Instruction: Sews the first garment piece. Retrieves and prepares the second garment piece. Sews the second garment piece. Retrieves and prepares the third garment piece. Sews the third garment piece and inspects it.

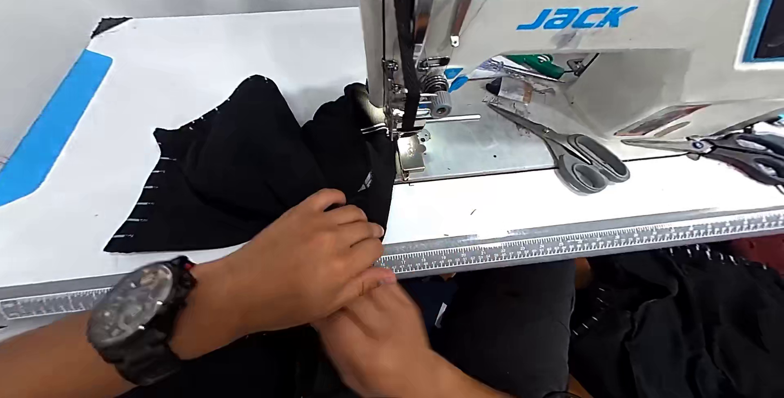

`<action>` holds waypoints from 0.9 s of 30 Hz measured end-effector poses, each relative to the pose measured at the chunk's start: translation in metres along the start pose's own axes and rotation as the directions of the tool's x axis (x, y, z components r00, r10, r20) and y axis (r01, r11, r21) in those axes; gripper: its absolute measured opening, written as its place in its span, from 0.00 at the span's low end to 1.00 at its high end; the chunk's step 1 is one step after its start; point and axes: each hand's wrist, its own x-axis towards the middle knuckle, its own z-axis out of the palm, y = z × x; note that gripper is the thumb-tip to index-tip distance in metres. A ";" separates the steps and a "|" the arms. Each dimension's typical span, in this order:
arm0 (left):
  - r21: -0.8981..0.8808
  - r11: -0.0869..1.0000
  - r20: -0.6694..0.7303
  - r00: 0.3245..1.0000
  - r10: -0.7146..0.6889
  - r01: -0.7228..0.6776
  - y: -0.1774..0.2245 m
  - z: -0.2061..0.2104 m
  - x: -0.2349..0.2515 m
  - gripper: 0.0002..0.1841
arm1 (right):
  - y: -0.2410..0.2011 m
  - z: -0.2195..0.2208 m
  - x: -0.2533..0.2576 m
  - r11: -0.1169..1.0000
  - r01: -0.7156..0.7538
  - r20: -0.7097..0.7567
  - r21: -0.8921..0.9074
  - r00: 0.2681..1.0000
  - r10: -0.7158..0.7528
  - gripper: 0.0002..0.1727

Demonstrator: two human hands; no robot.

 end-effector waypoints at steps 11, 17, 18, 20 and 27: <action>0.003 0.993 0.018 0.993 -0.116 0.116 -0.069 0.027 0.023 0.25 | 0.062 -0.037 0.022 0.972 0.169 0.096 -0.163 0.983 -0.155 0.08; -0.085 0.986 -0.115 0.981 -0.156 0.147 -0.083 0.045 0.029 0.22 | 0.074 -0.043 0.031 0.968 0.104 0.148 -0.230 0.986 -0.071 0.08; -0.089 0.986 -0.129 0.980 -0.150 0.139 -0.087 0.045 0.032 0.21 | 0.077 -0.043 0.035 0.965 0.091 0.155 -0.244 0.986 -0.054 0.09; -0.100 0.989 -0.133 0.983 -0.124 0.111 -0.094 0.041 0.037 0.20 | 0.080 -0.044 0.042 0.961 0.072 0.171 -0.267 0.985 -0.026 0.11; -0.195 0.980 -0.161 0.987 0.009 -0.041 -0.079 0.041 0.032 0.15 | 0.086 -0.042 0.060 0.926 -0.033 0.184 -0.375 0.977 0.109 0.17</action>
